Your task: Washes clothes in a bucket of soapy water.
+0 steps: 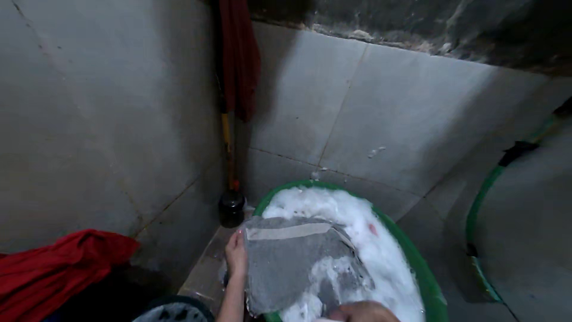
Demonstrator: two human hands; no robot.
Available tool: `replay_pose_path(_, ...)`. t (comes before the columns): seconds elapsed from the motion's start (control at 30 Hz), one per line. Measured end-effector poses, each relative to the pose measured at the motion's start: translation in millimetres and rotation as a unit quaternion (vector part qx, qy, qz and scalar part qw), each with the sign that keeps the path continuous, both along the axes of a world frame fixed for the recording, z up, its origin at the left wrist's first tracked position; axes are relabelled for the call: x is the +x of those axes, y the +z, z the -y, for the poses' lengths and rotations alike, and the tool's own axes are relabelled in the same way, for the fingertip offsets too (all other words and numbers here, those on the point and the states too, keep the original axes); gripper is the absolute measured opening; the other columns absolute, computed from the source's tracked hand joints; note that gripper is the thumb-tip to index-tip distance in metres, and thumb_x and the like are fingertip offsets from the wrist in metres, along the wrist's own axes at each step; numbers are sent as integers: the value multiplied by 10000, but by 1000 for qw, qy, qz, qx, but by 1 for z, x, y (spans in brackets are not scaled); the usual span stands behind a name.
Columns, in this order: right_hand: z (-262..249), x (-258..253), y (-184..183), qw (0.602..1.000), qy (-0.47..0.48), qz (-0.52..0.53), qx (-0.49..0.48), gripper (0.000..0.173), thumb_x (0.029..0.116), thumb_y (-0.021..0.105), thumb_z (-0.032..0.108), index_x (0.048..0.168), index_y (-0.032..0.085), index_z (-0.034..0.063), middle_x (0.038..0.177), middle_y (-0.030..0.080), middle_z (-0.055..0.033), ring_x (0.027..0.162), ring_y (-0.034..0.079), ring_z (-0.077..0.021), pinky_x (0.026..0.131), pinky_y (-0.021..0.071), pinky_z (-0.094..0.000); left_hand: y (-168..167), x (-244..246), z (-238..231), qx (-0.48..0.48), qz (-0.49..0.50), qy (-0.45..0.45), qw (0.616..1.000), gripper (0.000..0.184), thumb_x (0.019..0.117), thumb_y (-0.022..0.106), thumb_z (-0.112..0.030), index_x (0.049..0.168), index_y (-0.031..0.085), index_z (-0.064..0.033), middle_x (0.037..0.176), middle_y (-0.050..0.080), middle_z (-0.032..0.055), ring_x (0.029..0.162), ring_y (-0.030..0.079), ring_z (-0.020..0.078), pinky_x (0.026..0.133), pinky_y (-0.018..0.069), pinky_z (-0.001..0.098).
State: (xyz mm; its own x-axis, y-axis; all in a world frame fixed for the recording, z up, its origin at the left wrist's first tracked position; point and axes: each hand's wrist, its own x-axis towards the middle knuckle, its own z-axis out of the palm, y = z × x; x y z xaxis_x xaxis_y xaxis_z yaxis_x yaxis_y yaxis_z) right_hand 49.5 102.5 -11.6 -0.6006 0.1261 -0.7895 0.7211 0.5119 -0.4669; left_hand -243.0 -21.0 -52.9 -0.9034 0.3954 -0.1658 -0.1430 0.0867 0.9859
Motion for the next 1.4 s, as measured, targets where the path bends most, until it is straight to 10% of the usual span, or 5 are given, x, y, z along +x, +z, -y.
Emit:
replay_pose_path(0.3, 73, -236, 1, 847, -266, -451, 86, 477, 1053, 537, 214, 1451, 490, -45, 1388, 541, -269, 1211, 605, -322, 1021, 528, -438, 2, 3, -2, 49, 86, 36, 994, 260, 1082, 432, -94, 1160, 571, 112, 949, 598, 119, 819, 583, 97, 767, 510, 270)
replay_pose_path(0.53, -118, -71, -51, 825, -209, -120, 511, 489, 1072, 461, 384, 1537, 495, 235, 1486, 481, -312, 1292, 546, -501, 1049, 466, -609, -3, -1, -7, 20, 112, 37, 993, 425, 1100, 470, -245, 1256, 599, 130, 1326, 603, 263, 1221, 579, 259, 1068, 434, 420)
replay_pose_path(0.77, 40, -205, -27, 824, -257, -450, 227, 483, 1057, 526, 302, 1426, 545, -8, 1398, 575, -240, 1309, 567, -341, 1123, 467, -473, -14, -7, -8, 23, 29, 17, 999, 287, 1070, 517, -157, 1024, 673, 79, 869, 674, 89, 755, 629, 87, 746, 555, 290)
replay_pose_path(1.03, -128, -35, -32, 816, -302, -42, 491, 522, 1083, 435, 406, 1551, 461, 177, 1531, 408, -327, 1366, 463, -518, 1066, 437, -641, -6, -3, -10, -30, 25, 38, 998, 380, 1085, 511, -211, 1147, 655, 136, 1195, 667, 264, 1125, 632, 262, 1025, 473, 432)
replay_pose_path(1.4, -113, -52, -54, 832, -234, -131, 485, 571, 1059, 447, 503, 1501, 535, 153, 1436, 543, -291, 1259, 589, -460, 1031, 485, -608, -7, -3, -10, -35, 28, 58, 997, 395, 1087, 510, -253, 1009, 671, 99, 946, 659, 159, 861, 604, 152, 841, 510, 361)
